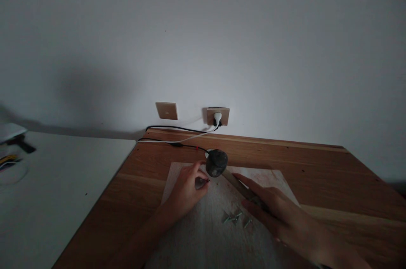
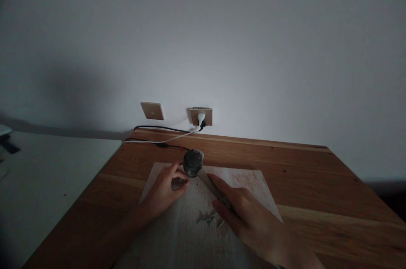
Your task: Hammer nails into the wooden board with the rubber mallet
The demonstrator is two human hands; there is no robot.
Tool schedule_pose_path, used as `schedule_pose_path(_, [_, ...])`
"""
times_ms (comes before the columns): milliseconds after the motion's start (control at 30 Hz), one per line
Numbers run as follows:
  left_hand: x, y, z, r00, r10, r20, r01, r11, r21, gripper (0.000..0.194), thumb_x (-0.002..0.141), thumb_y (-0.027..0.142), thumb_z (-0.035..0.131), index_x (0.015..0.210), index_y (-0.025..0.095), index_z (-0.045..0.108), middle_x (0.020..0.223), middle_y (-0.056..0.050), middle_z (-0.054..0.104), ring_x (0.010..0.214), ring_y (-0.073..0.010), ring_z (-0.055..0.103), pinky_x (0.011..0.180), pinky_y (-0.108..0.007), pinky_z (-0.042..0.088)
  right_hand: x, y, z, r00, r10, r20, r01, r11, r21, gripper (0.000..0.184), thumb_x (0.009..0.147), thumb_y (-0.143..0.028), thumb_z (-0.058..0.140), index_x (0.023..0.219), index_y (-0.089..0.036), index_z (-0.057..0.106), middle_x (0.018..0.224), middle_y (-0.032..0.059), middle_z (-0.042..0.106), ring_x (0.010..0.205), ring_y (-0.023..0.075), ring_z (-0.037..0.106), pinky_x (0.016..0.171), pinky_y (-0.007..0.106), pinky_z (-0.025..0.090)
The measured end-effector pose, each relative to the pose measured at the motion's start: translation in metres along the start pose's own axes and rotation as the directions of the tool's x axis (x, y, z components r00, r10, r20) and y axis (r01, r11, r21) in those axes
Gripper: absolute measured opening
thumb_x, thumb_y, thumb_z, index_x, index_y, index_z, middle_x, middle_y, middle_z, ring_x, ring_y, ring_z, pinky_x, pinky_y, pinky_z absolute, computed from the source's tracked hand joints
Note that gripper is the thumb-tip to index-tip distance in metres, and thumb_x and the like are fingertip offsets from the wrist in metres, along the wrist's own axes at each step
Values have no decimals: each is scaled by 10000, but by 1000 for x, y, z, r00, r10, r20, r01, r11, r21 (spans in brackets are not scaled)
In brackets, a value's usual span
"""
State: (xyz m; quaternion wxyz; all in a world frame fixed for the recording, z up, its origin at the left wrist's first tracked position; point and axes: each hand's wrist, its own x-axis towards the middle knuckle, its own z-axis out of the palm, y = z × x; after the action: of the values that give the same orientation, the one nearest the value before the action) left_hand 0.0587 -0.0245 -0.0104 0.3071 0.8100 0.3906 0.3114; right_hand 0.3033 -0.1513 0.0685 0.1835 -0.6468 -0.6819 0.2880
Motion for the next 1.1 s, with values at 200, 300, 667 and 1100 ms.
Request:
schedule_pose_path(200, [1,-3,1,1000,19,2,-19,997,-71,639,751,29,741,1346,221,607,921,-10,803,945,-246,744,969,-398,521,-9,-5,11,999,-22,25,21,1000,15,635,1063,-560,397,1599,-231,485,1404,131,735,1254,304,716,1037,396,580])
schedule_pose_path(300, [0,-8,4,1000,-11,-30,8,995,-101,661,711,36,760,1328,239,637,1044,-47,788,1013,-269,724,946,-395,540,-9,-15,14,996,-30,81,24,997,80,668,1064,-549,375,1601,-165,476,1466,162,686,1279,307,706,1036,370,578])
schedule_pose_path(667, [-1,-2,0,999,-33,0,33,999,-41,753,676,10,788,1370,253,626,1091,-52,754,1070,-287,671,972,-411,499,-12,4,30,998,-1,68,-7,992,124,631,1065,-527,458,1615,-217,455,1434,102,722,1256,273,718,1072,357,558])
schedule_pose_path(1100, [1,-5,1,997,-71,3,71,993,-98,751,710,25,715,1404,290,606,1027,-24,747,1023,-262,660,933,-391,508,-10,2,31,997,-35,76,20,983,184,654,1078,-542,418,1624,-183,433,1541,131,620,1333,288,670,1086,377,556])
